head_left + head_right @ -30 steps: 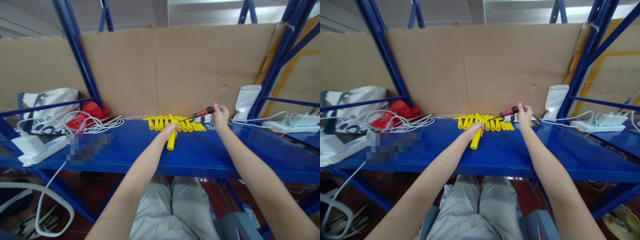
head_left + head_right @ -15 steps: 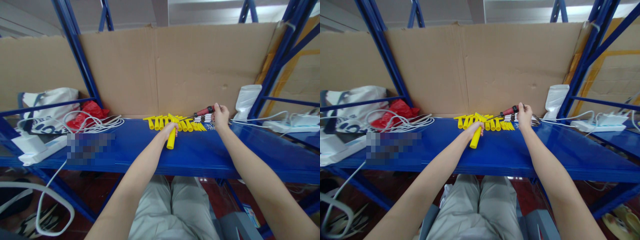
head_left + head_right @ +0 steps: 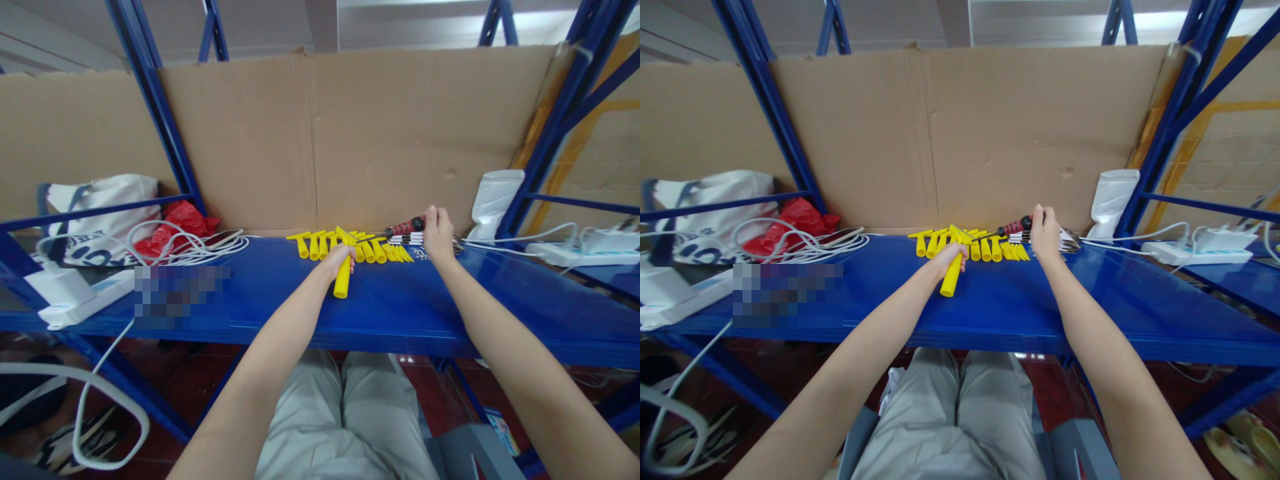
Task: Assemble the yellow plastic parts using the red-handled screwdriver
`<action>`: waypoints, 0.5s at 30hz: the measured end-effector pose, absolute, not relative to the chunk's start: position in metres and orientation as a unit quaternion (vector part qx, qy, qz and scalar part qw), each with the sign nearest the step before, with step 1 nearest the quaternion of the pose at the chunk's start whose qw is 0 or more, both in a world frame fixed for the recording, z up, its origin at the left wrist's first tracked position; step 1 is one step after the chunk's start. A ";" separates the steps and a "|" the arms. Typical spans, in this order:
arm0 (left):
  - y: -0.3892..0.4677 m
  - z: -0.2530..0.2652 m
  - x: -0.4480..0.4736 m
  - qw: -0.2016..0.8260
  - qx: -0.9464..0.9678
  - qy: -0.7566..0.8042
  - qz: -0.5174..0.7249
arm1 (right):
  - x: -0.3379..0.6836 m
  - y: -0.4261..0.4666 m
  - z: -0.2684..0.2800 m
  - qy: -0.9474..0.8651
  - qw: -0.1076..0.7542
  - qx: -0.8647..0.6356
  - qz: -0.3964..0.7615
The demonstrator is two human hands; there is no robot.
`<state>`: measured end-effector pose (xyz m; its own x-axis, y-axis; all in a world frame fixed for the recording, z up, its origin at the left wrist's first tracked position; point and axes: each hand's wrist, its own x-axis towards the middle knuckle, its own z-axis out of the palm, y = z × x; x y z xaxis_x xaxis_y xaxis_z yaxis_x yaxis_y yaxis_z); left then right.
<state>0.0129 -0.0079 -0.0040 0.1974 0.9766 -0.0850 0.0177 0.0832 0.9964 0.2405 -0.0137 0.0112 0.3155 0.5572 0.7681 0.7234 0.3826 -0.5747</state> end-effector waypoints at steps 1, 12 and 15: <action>-0.008 -0.004 0.013 0.563 0.530 0.473 0.422 | 0.238 -0.017 0.013 -0.559 0.608 -0.558 -0.077; -0.011 -0.004 0.013 0.552 0.539 0.482 0.415 | 0.230 -0.025 0.019 -0.536 0.616 -0.572 -0.078; -0.010 -0.004 0.013 0.551 0.539 0.484 0.414 | 0.229 -0.027 0.019 -0.543 0.616 -0.566 -0.076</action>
